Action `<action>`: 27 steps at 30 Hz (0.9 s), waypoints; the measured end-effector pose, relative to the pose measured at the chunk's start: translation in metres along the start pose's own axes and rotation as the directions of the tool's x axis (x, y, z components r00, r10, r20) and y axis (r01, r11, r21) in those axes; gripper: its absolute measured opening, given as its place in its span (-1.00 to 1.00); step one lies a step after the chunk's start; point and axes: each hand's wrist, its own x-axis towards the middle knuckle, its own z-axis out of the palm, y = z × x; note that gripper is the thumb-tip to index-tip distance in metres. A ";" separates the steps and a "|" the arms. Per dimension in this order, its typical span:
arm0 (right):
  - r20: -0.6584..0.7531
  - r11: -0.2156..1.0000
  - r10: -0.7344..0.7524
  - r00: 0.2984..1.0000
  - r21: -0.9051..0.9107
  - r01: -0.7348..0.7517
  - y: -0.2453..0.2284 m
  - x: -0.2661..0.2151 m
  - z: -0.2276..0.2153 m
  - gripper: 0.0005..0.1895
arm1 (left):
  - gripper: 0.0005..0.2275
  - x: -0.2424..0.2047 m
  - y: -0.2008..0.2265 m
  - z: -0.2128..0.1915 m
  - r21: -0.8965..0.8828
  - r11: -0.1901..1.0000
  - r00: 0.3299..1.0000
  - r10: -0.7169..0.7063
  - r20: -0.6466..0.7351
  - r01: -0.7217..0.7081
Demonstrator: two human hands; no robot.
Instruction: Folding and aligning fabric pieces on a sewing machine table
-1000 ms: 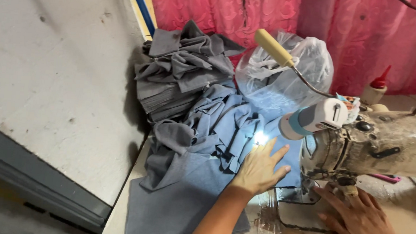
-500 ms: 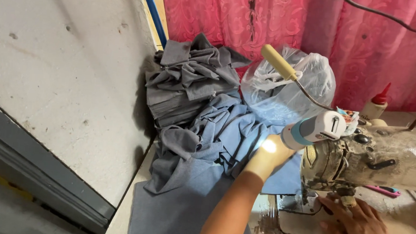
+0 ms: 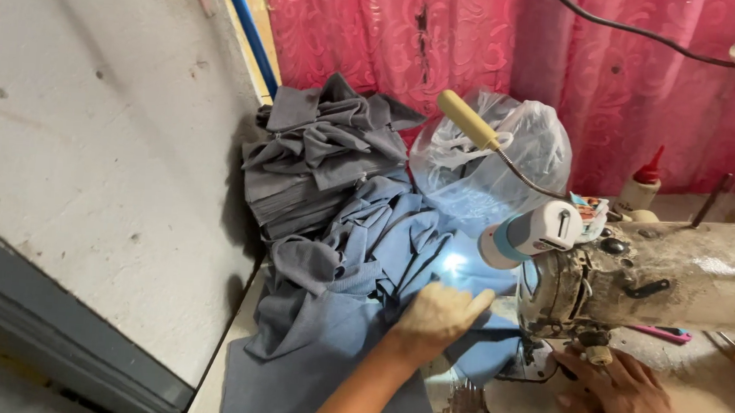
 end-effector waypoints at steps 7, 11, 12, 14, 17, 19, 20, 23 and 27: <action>-0.129 0.983 -0.139 0.982 0.101 0.153 0.000 -0.004 -0.005 -0.31 | -0.94 -0.029 0.024 -0.039 -0.428 0.886 0.984 0.173 -0.049 -0.177; -0.030 0.991 -0.093 0.995 0.090 0.095 0.006 -0.003 0.002 -0.32 | -0.79 -0.034 0.033 -0.041 -0.608 0.793 0.956 0.156 0.248 0.028; 0.024 0.996 -0.067 0.997 0.062 0.065 0.004 -0.002 -0.002 -0.30 | -0.73 -0.033 0.036 -0.042 -0.468 0.884 0.932 0.170 0.319 -0.001; 0.084 0.999 -0.035 0.996 0.036 0.033 0.001 -0.001 -0.005 -0.29 | -0.56 -0.037 0.044 -0.038 -0.323 0.946 0.903 0.174 0.393 -0.042; 0.237 0.992 0.098 0.967 0.049 -0.113 0.003 0.000 -0.004 -0.30 | -0.73 -0.045 0.056 -0.028 -0.320 0.947 0.976 0.092 0.199 -0.024; 0.218 0.996 0.074 0.973 0.041 -0.084 0.002 0.001 -0.004 -0.30 | -0.79 -0.043 0.056 -0.030 -0.360 0.933 0.982 0.079 0.170 -0.012; 0.217 0.995 0.076 0.973 0.043 -0.087 0.002 0.000 -0.002 -0.30 | -0.79 -0.043 0.056 -0.030 -0.360 0.933 0.982 0.082 0.171 -0.016; 0.173 0.985 0.143 0.975 0.076 -0.158 0.004 -0.002 0.000 -0.35 | -0.83 -0.040 0.056 -0.028 -0.314 0.949 0.995 0.067 0.077 -0.039; 0.123 1.000 0.014 0.992 0.022 -0.017 0.011 -0.001 0.006 -0.27 | -0.87 -0.030 0.042 -0.035 -0.327 0.944 0.962 0.056 0.268 0.036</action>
